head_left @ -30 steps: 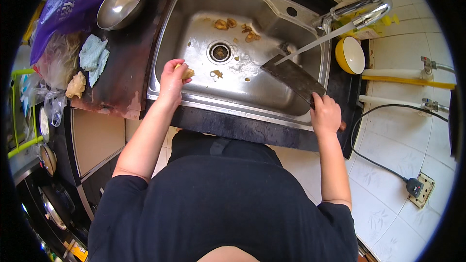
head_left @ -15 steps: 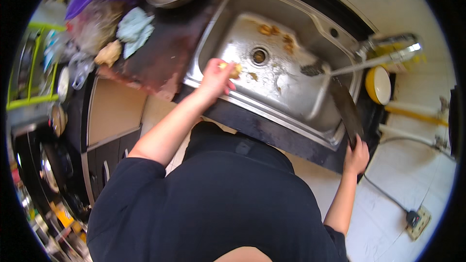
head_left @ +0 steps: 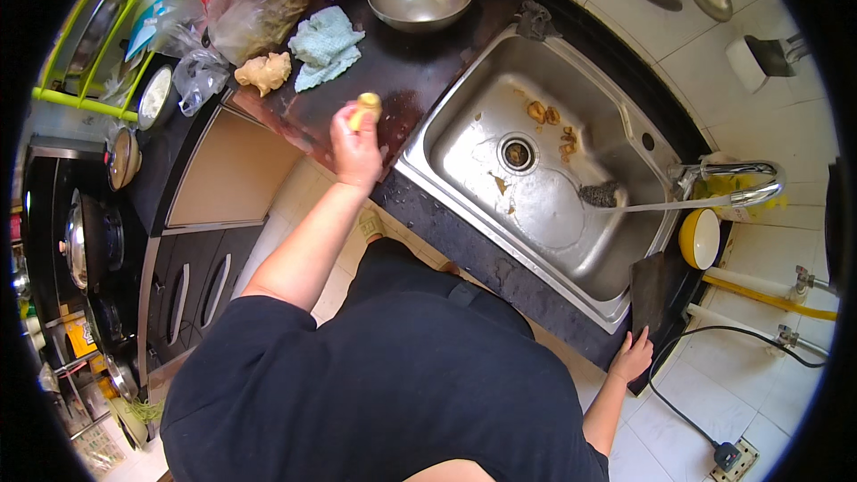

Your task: The person prepares ginger by washing it, peeling it with a knife and a peeler, and slicing it into small pieces on a cutting board. They then scoop cooked green beans from a pot on the stove into a metal bowl using a slotted spoon.

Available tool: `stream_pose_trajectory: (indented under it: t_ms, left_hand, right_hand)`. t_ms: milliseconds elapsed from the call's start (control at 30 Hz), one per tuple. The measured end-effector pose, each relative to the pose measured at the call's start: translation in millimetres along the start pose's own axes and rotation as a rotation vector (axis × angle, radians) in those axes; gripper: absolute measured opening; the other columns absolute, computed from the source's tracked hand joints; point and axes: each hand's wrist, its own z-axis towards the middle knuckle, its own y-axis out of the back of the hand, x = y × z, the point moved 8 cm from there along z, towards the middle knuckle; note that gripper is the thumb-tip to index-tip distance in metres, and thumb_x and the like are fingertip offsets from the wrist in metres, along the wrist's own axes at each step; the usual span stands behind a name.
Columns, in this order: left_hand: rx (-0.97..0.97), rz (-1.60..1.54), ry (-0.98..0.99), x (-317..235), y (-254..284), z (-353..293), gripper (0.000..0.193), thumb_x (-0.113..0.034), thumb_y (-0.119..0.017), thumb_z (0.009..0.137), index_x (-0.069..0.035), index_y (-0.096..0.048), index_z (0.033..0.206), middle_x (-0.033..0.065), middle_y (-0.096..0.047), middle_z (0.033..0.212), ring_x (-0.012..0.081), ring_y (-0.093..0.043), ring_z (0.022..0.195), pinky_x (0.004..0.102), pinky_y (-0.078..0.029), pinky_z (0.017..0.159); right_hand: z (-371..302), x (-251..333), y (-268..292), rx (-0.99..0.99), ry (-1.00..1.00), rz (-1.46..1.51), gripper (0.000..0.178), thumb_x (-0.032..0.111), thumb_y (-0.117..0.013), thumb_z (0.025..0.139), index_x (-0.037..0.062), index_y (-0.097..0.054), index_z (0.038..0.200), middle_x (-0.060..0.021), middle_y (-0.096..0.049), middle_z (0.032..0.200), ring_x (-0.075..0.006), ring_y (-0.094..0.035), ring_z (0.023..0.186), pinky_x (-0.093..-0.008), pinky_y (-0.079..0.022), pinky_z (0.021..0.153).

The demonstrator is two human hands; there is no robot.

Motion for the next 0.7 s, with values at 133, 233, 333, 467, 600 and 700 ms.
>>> stream_pose_trajectory:
  t_ms: [133, 233, 333, 467, 600, 700]
  left_hand:
    - [0.028, 0.198, 0.219, 47.1, 11.2, 17.3, 0.042, -0.034, -0.048, 0.090, 0.004, -0.047, 0.105, 0.0219, -0.052, 0.104, 0.0335, -0.053, 0.094, 0.0395, -0.041, 0.083]
    - [0.307, -0.157, 0.197, -10.6, -57.9, -7.3, 0.027, -0.025, -0.053, 0.087, 0.000, -0.051, 0.098, 0.0135, -0.056, 0.092, 0.0213, -0.053, 0.088, 0.0337, -0.044, 0.078]
    - [0.684, -0.534, 0.350, -35.9, -152.7, -67.0, 0.031, -0.030, -0.053, 0.088, -0.004, -0.048, 0.104, 0.0077, -0.053, 0.096, 0.0166, -0.050, 0.090, 0.0303, -0.040, 0.084]
    - [0.748, -0.559, 0.315, -63.5, -159.7, -79.7, 0.033, -0.031, -0.053, 0.089, -0.003, -0.045, 0.104, 0.0084, -0.056, 0.091, 0.0145, -0.051, 0.084, 0.0285, -0.042, 0.076]
    - [0.657, -0.490, 0.299, -62.0, -110.0, -48.2, 0.030, -0.026, -0.059, 0.085, -0.004, -0.046, 0.102, 0.0051, -0.054, 0.086, 0.0099, -0.050, 0.078, 0.0258, -0.043, 0.070]
    - [0.587, -0.421, 0.280, -41.9, -87.8, -38.5, 0.028, -0.019, -0.059, 0.086, -0.004, -0.043, 0.103, 0.0042, -0.054, 0.088, 0.0098, -0.055, 0.077, 0.0241, -0.045, 0.068]
  right_hand:
    - [4.2, -5.3, -1.1, -0.012, -0.042, 0.065, 0.045, 0.032, -0.061, 0.078, 0.0122, -0.052, 0.117, -0.0122, -0.055, 0.093, -0.0308, -0.053, 0.084, -0.0412, -0.042, 0.070]
    - [13.8, 6.9, 20.5, -0.094, -0.075, 0.067, 0.039, 0.029, -0.059, 0.080, 0.0118, -0.054, 0.115, -0.0140, -0.054, 0.098, -0.0313, -0.052, 0.088, -0.0408, -0.042, 0.074]
    - [36.5, 48.3, 58.6, -0.195, -0.015, 0.190, 0.035, 0.021, -0.058, 0.079, 0.0066, -0.056, 0.111, -0.0167, -0.053, 0.104, -0.0334, -0.049, 0.096, -0.0405, -0.040, 0.082]
    - [99.4, 97.7, 31.5, -0.027, -0.092, 1.031, 0.032, 0.014, -0.052, 0.085, 0.0050, -0.052, 0.115, -0.0129, -0.055, 0.103, -0.0293, -0.052, 0.095, -0.0402, -0.041, 0.084]
    - [164.3, 179.9, -35.9, 0.625, -0.711, 2.205, 0.028, 0.023, -0.048, 0.089, 0.0078, -0.052, 0.112, -0.0076, -0.057, 0.096, -0.0215, -0.056, 0.082, -0.0332, -0.047, 0.074]
    - [198.6, 208.6, -38.6, 0.645, -0.756, 2.437, 0.017, 0.027, -0.048, 0.090, 0.0120, -0.056, 0.092, -0.0015, -0.057, 0.081, -0.0155, -0.054, 0.071, -0.0291, -0.046, 0.060]
